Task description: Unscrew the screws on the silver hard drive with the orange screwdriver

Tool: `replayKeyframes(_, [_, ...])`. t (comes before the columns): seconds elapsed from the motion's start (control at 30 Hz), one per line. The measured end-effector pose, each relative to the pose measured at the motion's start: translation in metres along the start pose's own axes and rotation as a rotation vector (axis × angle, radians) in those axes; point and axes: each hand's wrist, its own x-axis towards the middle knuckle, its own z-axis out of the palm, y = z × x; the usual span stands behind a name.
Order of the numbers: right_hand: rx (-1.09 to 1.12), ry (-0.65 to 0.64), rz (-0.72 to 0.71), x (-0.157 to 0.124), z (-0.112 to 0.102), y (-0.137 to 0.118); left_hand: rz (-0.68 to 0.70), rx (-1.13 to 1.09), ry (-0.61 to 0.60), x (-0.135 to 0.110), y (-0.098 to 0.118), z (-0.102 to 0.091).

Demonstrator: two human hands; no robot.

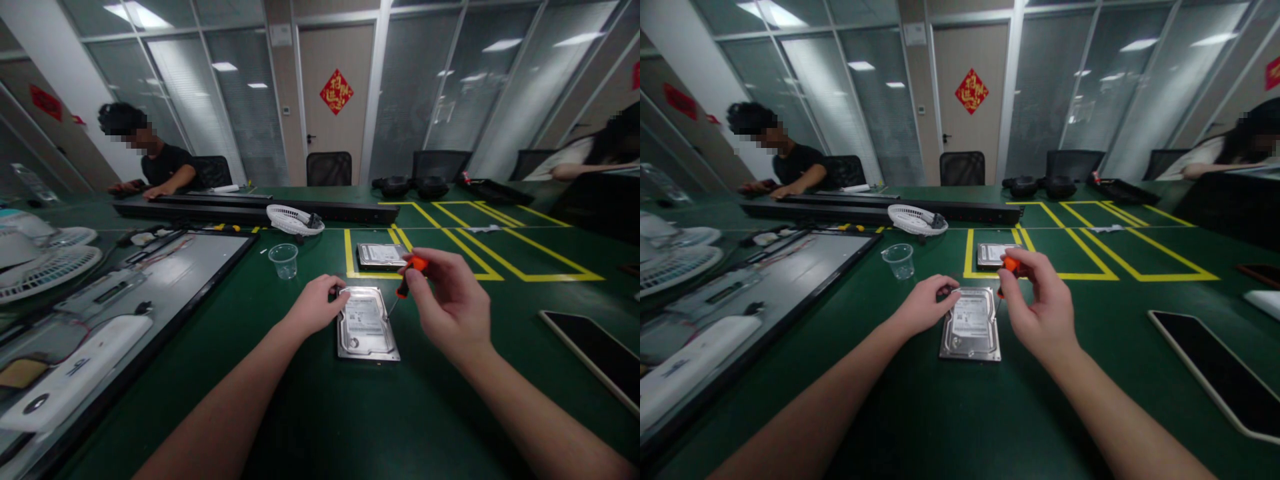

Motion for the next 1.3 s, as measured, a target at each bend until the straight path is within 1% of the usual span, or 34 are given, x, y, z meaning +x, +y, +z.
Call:
replayKeyframes(0.1, [-0.043, 0.023, -0.018, 0.001, 0.0, 0.003, -0.003, 0.002, -0.004, 0.0, -0.002, 0.0])
replayKeyframes(0.2, [-0.046, 0.033, -0.006, 0.002, 0.0, 0.003, -0.001, 0.002, -0.005, 0.0, -0.003, 0.001])
replayKeyframes(0.43, [0.121, -0.012, 0.04, 0.0, 0.0, -0.009, -0.007, -0.013, -0.012, 0.0, -0.001, -0.001])
replayKeyframes(0.53, [0.151, -0.013, 0.049, -0.001, 0.0, -0.009, -0.017, -0.016, -0.016, 0.0, 0.001, -0.001])
replayKeyframes(0.6, [0.138, -0.006, 0.045, -0.002, 0.0, -0.006, -0.014, -0.013, -0.014, 0.0, 0.001, -0.001])
replayKeyframes(0.77, [-0.035, 0.005, -0.023, 0.0, 0.0, 0.002, -0.005, -0.007, -0.008, 0.001, -0.001, 0.0])
replayKeyframes(0.87, [-0.087, -0.007, -0.059, 0.002, -0.002, 0.003, -0.001, -0.001, -0.008, 0.001, -0.003, 0.001])
replayKeyframes(1.1, [-0.006, -0.021, -0.016, 0.0, -0.004, -0.005, 0.001, -0.012, -0.009, 0.0, -0.003, 0.001])
replayKeyframes(1.23, [0.047, -0.032, 0.03, -0.001, -0.002, -0.005, -0.009, -0.012, -0.011, 0.0, -0.002, 0.0])
replayKeyframes(1.3, [0.029, -0.015, 0.02, -0.001, -0.001, -0.003, -0.019, -0.011, -0.015, 0.0, -0.002, 0.0])
